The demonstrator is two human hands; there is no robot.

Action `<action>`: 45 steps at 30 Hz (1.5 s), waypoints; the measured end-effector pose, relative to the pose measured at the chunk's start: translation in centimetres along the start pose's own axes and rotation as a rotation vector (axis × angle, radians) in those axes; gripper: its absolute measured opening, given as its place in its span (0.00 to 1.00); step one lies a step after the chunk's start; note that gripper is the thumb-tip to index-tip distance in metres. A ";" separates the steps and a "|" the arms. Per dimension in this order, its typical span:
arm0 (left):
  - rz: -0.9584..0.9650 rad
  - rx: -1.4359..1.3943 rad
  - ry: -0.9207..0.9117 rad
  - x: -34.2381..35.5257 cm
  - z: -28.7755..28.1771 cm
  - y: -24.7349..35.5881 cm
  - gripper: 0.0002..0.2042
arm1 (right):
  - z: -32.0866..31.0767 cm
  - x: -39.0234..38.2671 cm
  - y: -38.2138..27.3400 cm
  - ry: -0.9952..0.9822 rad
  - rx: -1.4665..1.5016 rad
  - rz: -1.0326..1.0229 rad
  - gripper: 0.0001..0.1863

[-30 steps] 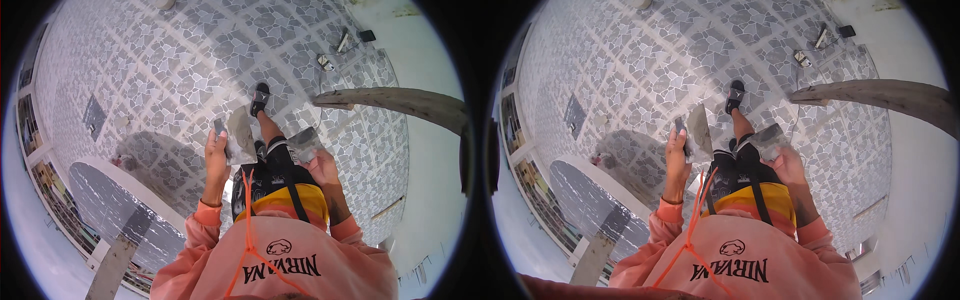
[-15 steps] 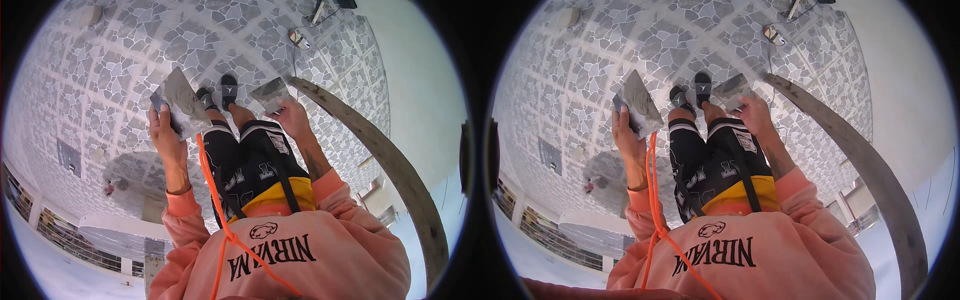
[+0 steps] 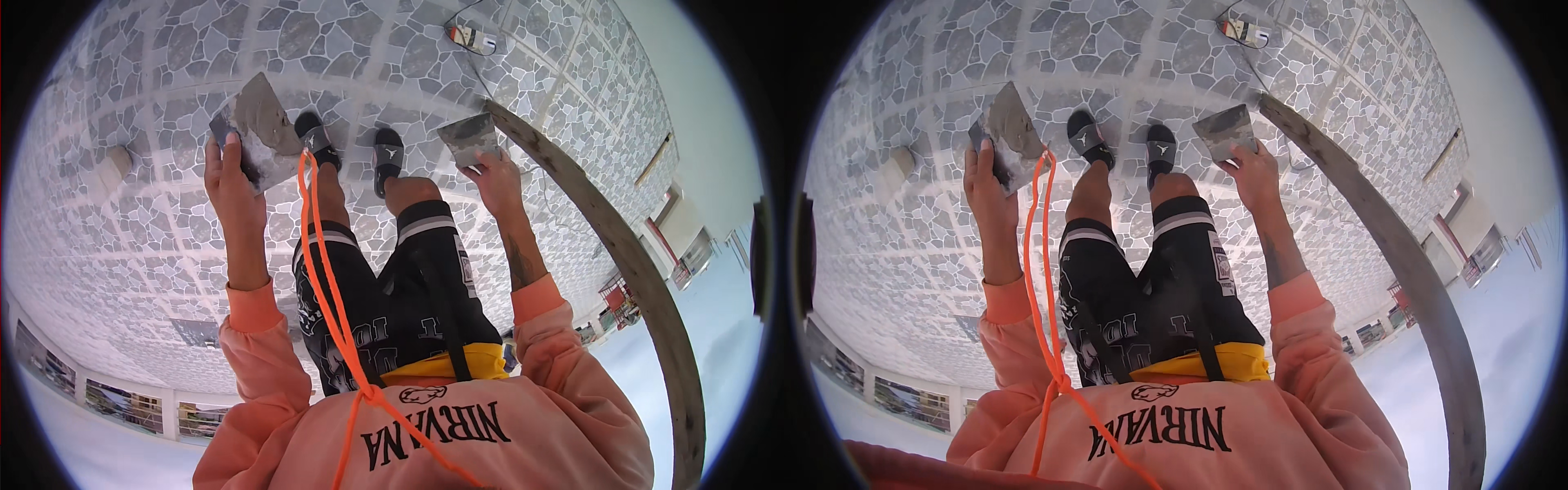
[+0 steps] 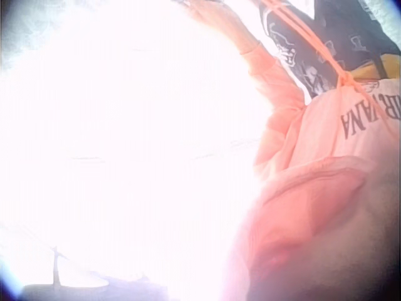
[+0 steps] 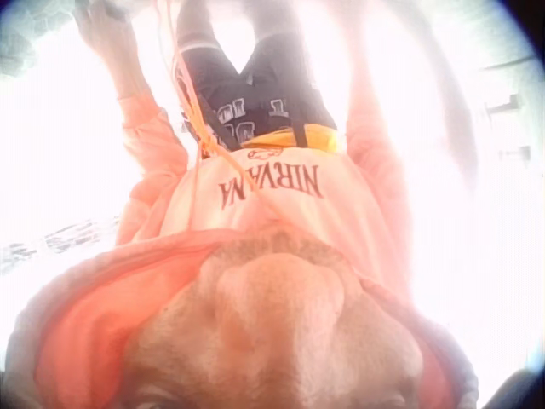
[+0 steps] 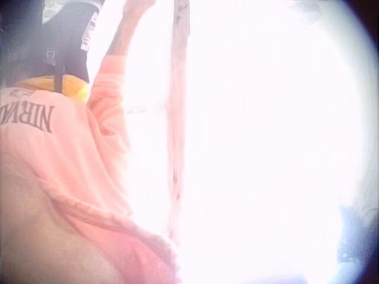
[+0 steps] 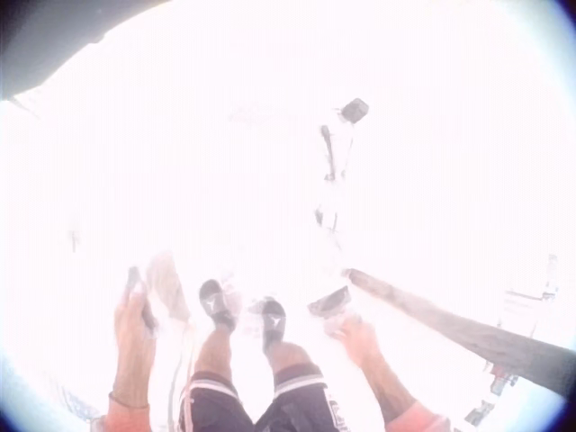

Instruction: The person applies grout into the gaps between floor tiles using two metal scrapers.

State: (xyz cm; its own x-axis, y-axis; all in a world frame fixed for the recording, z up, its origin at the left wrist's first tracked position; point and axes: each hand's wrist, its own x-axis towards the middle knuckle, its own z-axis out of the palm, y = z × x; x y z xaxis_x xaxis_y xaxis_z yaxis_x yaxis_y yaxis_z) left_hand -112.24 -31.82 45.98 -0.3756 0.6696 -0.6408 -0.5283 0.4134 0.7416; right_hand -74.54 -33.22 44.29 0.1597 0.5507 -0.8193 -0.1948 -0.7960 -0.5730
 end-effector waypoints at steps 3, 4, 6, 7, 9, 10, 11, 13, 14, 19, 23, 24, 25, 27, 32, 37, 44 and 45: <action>0.000 0.091 -0.092 6.7 3.6 0.6 0.13 | 0.1 3.5 -0.8 0.080 0.084 0.011 0.15; 0.009 0.128 -0.149 9.0 5.1 0.7 0.13 | 0.2 4.9 -1.4 0.105 0.077 -0.017 0.15; 0.030 0.215 -0.243 13.6 8.7 0.7 0.15 | -0.3 8.1 -2.0 0.147 0.058 -0.089 0.17; 0.020 0.246 -0.271 16.1 10.3 0.2 0.15 | -0.8 10.0 -2.2 0.170 0.094 -0.080 0.17; 0.075 0.394 -0.356 21.7 13.0 -0.3 0.16 | -1.8 14.1 -2.8 0.197 0.124 -0.056 0.18; 0.047 0.460 -0.267 25.0 13.6 -1.0 0.18 | -2.4 16.5 -2.9 0.219 0.123 -0.040 0.17; 0.041 0.488 -0.291 27.3 15.0 -1.1 0.18 | -3.0 18.4 -3.0 0.237 0.154 -0.030 0.17; 0.045 0.587 -0.422 31.9 18.4 -1.3 0.18 | -4.1 23.0 -3.3 0.263 0.154 -0.036 0.14; 0.042 0.615 -0.447 33.7 20.4 -1.5 0.18 | -4.8 25.3 -3.2 0.279 0.188 -0.028 0.14; 0.020 0.749 -0.546 38.6 34.1 -4.1 0.14 | -11.2 35.9 -1.8 0.240 -1.127 -0.507 0.13; -0.019 0.882 -0.749 40.5 44.1 -9.1 0.10 | -14.3 41.9 0.4 0.185 -0.798 -0.479 0.14; -0.011 0.909 -0.757 40.6 46.0 -9.9 0.10 | -12.7 43.3 -0.8 0.259 -0.407 -0.222 0.14; -0.063 0.876 -0.851 40.5 48.1 -11.2 0.11 | -12.4 44.3 -1.9 0.333 -0.019 0.035 0.16; -0.142 0.858 -0.986 39.7 52.6 -14.3 0.12 | -13.7 45.0 -2.0 0.303 -0.029 -0.059 0.18; -0.104 1.104 -1.257 41.1 59.5 -22.5 0.15 | -12.9 44.9 -6.0 0.624 0.237 -0.145 0.18; -0.358 1.168 -1.319 42.2 62.1 -29.8 0.13 | -12.3 42.7 -6.5 0.911 0.408 -0.359 0.16; -0.906 0.855 -1.385 40.1 63.7 -37.0 0.13 | -14.0 50.5 -4.1 0.668 1.063 -0.532 0.20; -0.992 0.767 -1.443 38.6 64.2 -37.6 0.14 | -14.7 51.2 -4.6 0.611 1.095 -0.530 0.17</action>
State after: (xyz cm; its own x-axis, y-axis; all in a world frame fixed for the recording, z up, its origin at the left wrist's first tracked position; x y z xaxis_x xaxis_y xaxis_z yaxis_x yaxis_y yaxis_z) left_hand -58.03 18.12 6.10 0.8468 -0.1817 -0.5000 0.4290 0.7890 0.4399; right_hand -51.25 -5.06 5.28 0.7985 0.3001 -0.5218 -0.5924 0.2375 -0.7698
